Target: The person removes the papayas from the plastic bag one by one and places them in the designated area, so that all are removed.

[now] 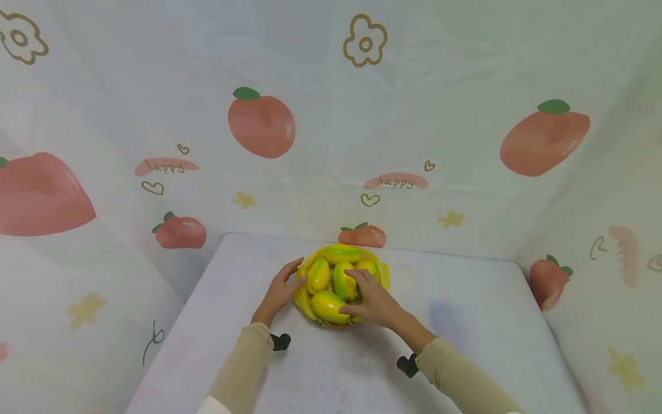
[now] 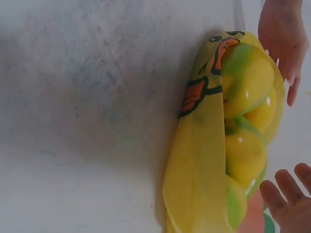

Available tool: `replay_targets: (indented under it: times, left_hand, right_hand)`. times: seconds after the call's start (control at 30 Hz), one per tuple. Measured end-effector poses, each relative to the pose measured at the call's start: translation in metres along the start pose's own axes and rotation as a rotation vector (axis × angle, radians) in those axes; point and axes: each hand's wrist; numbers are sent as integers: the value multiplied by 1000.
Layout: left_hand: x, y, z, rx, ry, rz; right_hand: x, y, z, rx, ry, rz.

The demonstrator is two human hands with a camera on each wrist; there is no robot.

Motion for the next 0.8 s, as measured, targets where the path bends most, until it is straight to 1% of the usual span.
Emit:
replay_targets:
  times: [0.2, 0.37, 0.43, 0.57, 0.67, 0.8]
  left_hand:
    - [2, 8, -1, -6, -4, -5]
    - [4, 16, -2, 11, -21, -47]
    - [5, 19, -2, 12, -30, -62]
    - [5, 25, -2, 2, -49, -90]
    - [5, 28, -2, -2, -54, -143]
    - [3, 28, -3, -24, -41, -205]
  right_hand:
    - [9, 2, 2, 1, 9, 36]
    - [15, 3, 2, 10, 44, 76]
    - [16, 3, 1, 6, 52, 86]
    - [19, 4, 1, 23, 59, 91]
    - [22, 5, 1, 41, 66, 102]
    - [25, 6, 0, 39, 75, 125]
Point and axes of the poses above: each hand's wrist, its own z-axis towards the middle knuckle, its own x-axis out of the palm, y = z × x, and after that the axes turned 7 degrees about y, right-handed
